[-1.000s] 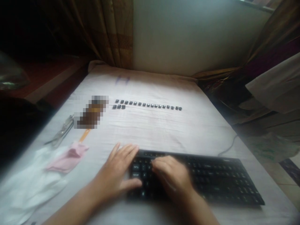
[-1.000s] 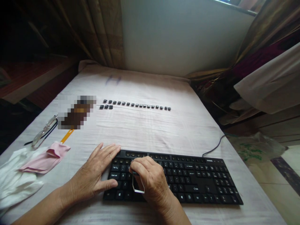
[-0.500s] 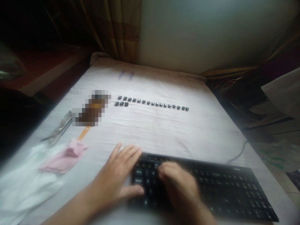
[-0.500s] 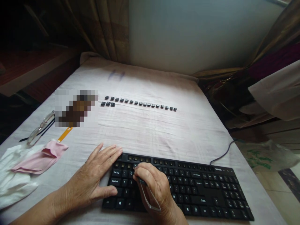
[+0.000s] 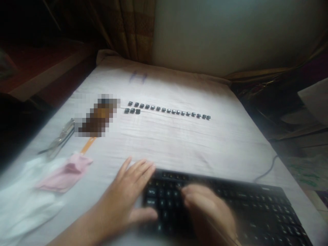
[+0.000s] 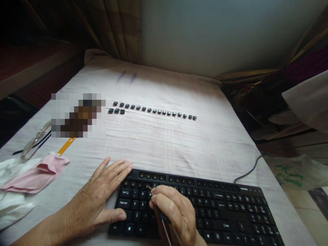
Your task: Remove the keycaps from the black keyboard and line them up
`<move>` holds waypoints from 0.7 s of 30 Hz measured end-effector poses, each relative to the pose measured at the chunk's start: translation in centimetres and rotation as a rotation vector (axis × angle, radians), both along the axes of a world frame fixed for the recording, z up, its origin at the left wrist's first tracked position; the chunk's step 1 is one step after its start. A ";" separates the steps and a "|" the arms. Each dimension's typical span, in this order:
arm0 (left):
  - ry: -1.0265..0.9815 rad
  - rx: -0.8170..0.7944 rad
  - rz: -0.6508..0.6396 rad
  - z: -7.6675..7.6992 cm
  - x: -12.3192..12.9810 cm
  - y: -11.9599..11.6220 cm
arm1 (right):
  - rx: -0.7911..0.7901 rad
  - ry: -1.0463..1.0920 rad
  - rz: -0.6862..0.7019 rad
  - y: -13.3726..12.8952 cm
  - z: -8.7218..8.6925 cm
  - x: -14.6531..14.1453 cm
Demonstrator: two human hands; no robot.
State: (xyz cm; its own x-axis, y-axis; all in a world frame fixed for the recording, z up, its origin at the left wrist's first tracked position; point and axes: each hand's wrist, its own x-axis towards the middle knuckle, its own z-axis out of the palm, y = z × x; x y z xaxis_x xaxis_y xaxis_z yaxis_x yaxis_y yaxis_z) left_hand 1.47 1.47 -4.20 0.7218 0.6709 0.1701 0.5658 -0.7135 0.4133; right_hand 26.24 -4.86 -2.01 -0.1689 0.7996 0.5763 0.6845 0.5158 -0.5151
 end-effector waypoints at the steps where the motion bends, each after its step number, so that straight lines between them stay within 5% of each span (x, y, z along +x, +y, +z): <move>1: 0.003 -0.006 -0.006 0.0 0.0 0.0 | 0.002 0.002 -0.001 0.0 0.0 0.1; 14: -0.099 -0.050 0.056 1.2 0.6 0.4 | -0.091 0.133 -0.051 0.3 1.2 -0.3; 21: -0.090 -0.031 -0.160 3.8 3.8 2.6 | -0.154 0.350 -0.151 0.0 1.2 0.1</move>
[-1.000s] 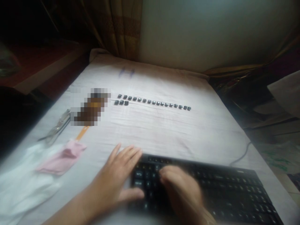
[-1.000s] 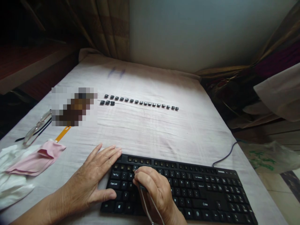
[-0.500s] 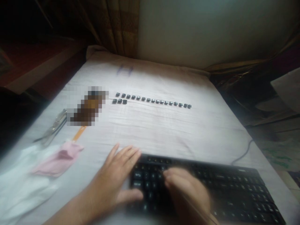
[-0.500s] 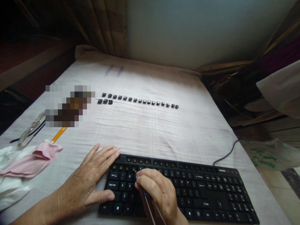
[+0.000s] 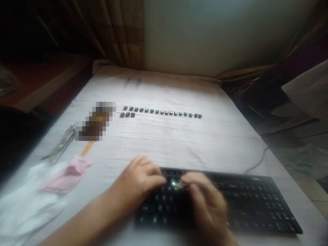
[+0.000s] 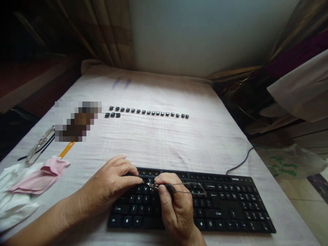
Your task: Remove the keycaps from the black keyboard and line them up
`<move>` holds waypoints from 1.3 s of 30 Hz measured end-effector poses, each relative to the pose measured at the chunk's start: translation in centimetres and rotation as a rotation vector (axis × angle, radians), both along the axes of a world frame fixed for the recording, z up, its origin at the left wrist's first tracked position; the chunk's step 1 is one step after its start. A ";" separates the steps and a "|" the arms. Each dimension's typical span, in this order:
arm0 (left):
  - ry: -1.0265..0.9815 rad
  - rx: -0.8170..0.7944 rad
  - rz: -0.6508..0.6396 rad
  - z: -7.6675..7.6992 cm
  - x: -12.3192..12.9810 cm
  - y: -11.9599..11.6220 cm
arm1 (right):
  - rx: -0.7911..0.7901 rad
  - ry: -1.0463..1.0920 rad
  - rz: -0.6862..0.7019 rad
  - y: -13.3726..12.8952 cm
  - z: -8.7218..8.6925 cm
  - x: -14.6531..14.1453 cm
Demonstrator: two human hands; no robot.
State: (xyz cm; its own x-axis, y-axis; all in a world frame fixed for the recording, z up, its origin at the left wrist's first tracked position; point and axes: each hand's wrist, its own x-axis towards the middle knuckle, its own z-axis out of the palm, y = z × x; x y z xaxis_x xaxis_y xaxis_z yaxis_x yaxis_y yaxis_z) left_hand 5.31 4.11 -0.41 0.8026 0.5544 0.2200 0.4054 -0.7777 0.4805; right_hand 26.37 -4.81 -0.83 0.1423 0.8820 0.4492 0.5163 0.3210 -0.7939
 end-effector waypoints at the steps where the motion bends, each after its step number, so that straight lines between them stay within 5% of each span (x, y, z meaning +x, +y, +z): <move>1: 0.012 0.006 -0.027 0.2 0.3 0.3 | -0.005 0.016 -0.025 0.0 0.0 0.1; 8: 0.059 0.071 -0.091 0.0 1.6 1.2 | -0.098 0.149 -0.254 -0.4 -0.1 0.9; 13: 0.017 -0.055 -0.063 0.3 1.6 1.5 | -0.148 0.257 -0.290 -0.5 0.1 0.9; 18: -0.093 -0.349 0.288 1.0 0.2 5.9 | -0.155 0.324 -0.351 -0.5 0.2 0.2; 21: -0.042 -0.375 0.564 0.7 -0.4 9.9 | -0.139 0.289 -0.326 -0.4 0.0 0.1; 27: 0.051 -0.398 0.587 -1.6 0.2 14.5 | -0.041 0.182 -0.186 -0.1 -0.2 0.9; 39: 0.167 -0.167 0.679 -1.7 1.1 12.1 | -0.071 0.285 -0.225 -0.2 0.0 0.4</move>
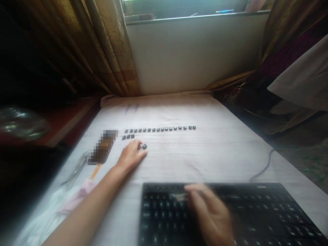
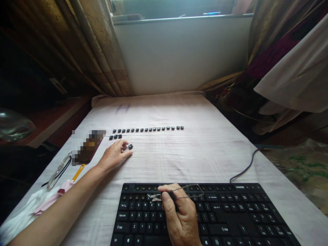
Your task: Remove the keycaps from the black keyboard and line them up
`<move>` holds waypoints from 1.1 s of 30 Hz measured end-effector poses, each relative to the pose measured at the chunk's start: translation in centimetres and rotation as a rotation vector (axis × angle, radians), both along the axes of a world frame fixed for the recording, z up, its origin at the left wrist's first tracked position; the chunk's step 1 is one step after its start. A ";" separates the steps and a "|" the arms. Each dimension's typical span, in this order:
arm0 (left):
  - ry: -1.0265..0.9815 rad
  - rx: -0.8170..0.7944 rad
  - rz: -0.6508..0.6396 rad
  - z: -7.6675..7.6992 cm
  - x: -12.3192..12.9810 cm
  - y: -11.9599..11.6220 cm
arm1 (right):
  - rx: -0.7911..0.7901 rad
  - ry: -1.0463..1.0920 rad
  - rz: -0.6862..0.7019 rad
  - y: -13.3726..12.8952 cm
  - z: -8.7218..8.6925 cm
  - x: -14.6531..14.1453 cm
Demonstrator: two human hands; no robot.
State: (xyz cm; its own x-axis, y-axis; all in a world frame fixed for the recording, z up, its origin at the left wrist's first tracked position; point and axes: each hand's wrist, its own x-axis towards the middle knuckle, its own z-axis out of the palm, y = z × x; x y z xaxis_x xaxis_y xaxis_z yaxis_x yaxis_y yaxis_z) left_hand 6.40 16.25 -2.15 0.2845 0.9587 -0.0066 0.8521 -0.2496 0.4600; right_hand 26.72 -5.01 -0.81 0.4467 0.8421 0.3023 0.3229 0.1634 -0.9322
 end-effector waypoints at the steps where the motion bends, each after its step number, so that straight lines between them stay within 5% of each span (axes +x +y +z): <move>1: 0.016 0.022 -0.006 0.0 0.2 -0.2 | 0.003 -0.012 0.015 0.0 0.0 0.1; 12: 0.155 0.137 -0.077 0.7 0.0 0.9 | 0.011 0.013 0.000 0.0 0.0 -0.2; 19: 0.291 0.286 -0.086 2.8 -1.5 4.8 | 0.009 0.022 0.011 0.1 0.2 -0.3; 33: 0.360 0.316 -0.127 1.4 -2.2 6.6 | -0.029 -0.024 -0.059 -0.2 -0.9 0.1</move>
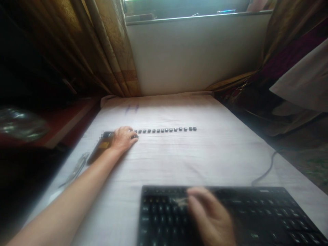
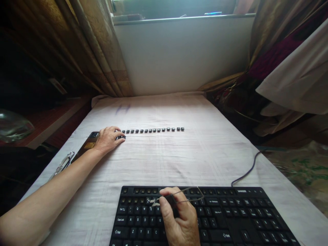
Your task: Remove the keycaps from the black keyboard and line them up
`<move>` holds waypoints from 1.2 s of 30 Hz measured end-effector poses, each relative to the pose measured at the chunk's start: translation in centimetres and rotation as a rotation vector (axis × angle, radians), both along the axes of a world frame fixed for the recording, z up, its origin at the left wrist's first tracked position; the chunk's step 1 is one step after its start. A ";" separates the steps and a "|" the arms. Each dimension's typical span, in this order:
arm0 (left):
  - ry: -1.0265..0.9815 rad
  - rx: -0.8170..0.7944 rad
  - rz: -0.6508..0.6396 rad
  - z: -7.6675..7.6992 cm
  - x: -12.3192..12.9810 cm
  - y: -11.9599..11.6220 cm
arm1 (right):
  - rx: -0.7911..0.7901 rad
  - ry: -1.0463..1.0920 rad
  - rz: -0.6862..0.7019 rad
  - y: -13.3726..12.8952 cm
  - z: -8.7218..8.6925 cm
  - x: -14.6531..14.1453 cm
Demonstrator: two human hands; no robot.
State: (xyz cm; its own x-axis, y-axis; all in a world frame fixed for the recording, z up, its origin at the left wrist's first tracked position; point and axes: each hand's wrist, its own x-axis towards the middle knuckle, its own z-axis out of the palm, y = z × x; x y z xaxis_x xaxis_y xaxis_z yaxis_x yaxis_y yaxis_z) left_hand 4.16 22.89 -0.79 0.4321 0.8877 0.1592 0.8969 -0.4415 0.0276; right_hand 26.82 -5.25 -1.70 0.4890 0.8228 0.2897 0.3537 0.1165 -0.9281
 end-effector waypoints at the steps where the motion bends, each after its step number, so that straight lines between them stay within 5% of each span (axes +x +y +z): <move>1: -0.003 -0.001 0.003 0.0 0.0 0.0 | -0.009 -0.010 0.005 0.0 0.0 0.1; 9: -0.050 -0.006 0.009 -0.1 -0.2 0.1 | -0.100 -0.002 0.062 0.5 1.5 1.2; 13: -0.101 0.035 0.016 0.6 -0.1 -1.6 | -0.114 0.049 0.117 0.7 1.3 1.2; 20: -0.507 0.011 -0.126 -0.6 -0.2 -13.0 | -0.103 0.060 0.087 0.4 0.2 0.4; 25: -0.660 -0.108 -0.022 -2.6 -0.4 -18.6 | -0.062 -0.056 0.107 0.3 -0.4 -0.2; 36: -0.550 -0.138 -0.107 -2.9 -0.3 -19.1 | -0.030 -0.410 0.308 0.4 1.5 0.6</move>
State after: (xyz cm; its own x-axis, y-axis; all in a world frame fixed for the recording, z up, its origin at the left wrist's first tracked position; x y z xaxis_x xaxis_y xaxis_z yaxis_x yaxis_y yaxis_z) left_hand 3.87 3.81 -3.73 0.4069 0.8722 0.2716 0.6847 -0.4880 0.5414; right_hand 27.39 -4.83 -0.21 0.0741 0.9217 0.3809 0.6425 0.2480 -0.7250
